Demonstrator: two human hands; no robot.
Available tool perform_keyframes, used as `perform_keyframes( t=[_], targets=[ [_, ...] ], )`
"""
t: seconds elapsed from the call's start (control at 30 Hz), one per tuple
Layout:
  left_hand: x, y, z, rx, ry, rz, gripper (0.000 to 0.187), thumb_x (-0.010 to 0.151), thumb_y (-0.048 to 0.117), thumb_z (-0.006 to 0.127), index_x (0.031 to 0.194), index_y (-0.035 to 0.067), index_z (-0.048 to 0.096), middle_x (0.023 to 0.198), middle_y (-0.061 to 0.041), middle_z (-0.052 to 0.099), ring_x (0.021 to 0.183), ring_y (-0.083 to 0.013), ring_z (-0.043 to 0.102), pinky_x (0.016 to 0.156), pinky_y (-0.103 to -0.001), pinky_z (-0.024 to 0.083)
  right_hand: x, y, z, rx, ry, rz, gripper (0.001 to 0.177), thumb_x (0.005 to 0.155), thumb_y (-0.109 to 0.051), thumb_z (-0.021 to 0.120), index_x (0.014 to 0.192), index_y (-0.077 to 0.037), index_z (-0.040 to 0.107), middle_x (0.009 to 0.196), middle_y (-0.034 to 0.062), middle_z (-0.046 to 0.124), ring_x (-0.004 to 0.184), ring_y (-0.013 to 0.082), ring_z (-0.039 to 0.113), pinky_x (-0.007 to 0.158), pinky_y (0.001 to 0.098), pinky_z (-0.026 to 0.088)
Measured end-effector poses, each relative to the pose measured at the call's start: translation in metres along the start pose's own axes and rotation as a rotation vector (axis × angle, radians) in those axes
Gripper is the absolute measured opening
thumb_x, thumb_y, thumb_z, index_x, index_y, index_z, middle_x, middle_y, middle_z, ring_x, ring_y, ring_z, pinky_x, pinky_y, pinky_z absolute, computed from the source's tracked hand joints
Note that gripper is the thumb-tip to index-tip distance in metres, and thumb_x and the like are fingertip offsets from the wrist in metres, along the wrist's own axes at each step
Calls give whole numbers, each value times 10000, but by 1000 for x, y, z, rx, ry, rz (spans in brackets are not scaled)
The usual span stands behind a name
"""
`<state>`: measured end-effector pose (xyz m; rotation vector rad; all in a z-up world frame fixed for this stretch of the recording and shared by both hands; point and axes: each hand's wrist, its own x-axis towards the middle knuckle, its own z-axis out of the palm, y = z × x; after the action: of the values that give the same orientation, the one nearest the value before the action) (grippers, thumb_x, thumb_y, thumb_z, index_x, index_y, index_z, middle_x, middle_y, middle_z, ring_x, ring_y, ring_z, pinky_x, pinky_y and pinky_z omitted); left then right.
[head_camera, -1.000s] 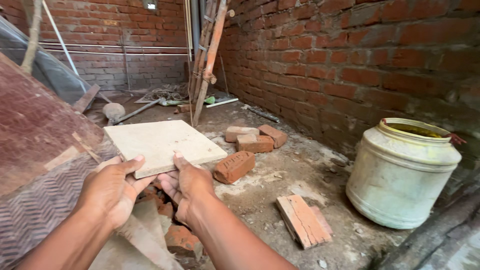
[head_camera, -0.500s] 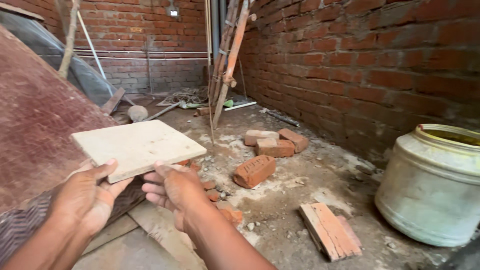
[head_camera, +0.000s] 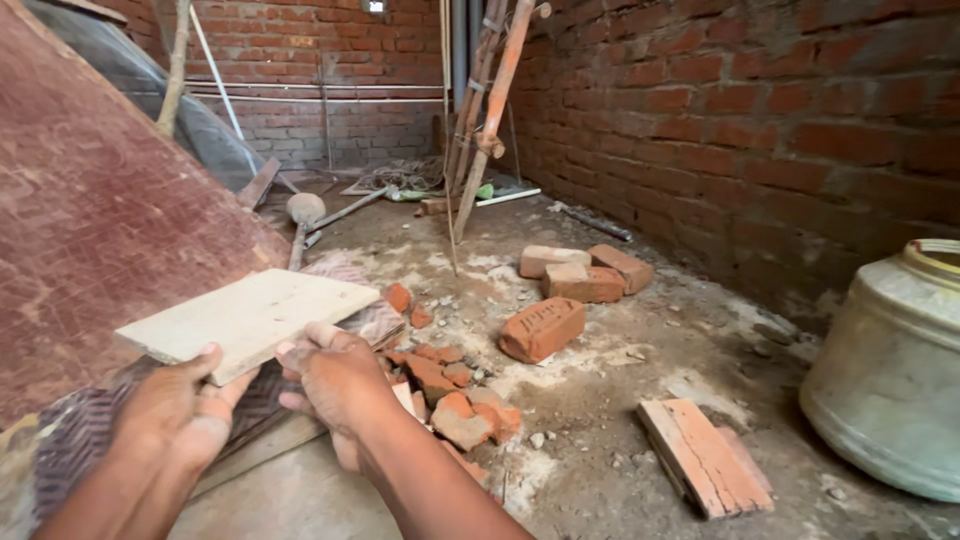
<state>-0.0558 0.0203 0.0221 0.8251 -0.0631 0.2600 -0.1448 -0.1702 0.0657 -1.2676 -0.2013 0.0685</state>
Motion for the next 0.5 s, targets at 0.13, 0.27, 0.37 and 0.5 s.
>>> perform_keyframes(
  t=[0.13, 0.27, 0.37, 0.5],
  targets=[
    [7, -13, -13, 0, 123, -12, 423, 969, -25, 490, 1384, 53, 513, 1375, -120, 637, 1244, -313, 656, 1048, -521, 505, 4, 19, 7, 1, -7, -28, 483, 949, -125, 625, 1416, -52, 532, 1317, 41, 659, 1073, 136, 617, 865, 301, 516],
    [8, -29, -19, 145, 242, 116, 409, 918, -38, 528, 1318, 38, 563, 1287, -111, 677, 1146, -268, 677, 970, -444, 531, 4, 32, 9, -98, -20, -97, 554, 947, -116, 637, 1465, 20, 496, 1418, 91, 619, 1217, 159, 579, 986, 292, 447],
    [7, -46, -26, 394, 266, 235, 367, 912, 21, 588, 1276, -20, 605, 1233, -126, 695, 1089, -228, 653, 919, -354, 505, 0, 33, 10, -101, 3, -38, 633, 949, -98, 634, 1522, 21, 393, 1453, 124, 580, 1307, 174, 570, 1063, 284, 433],
    [12, -56, -38, 857, 243, 183, 411, 896, 49, 585, 1280, -99, 596, 1199, -207, 688, 1062, -258, 629, 882, -348, 471, -7, 30, 5, -192, 8, -42, 633, 914, -87, 603, 1512, 23, 423, 1406, 163, 633, 1259, 211, 593, 1011, 299, 453]
  ],
)
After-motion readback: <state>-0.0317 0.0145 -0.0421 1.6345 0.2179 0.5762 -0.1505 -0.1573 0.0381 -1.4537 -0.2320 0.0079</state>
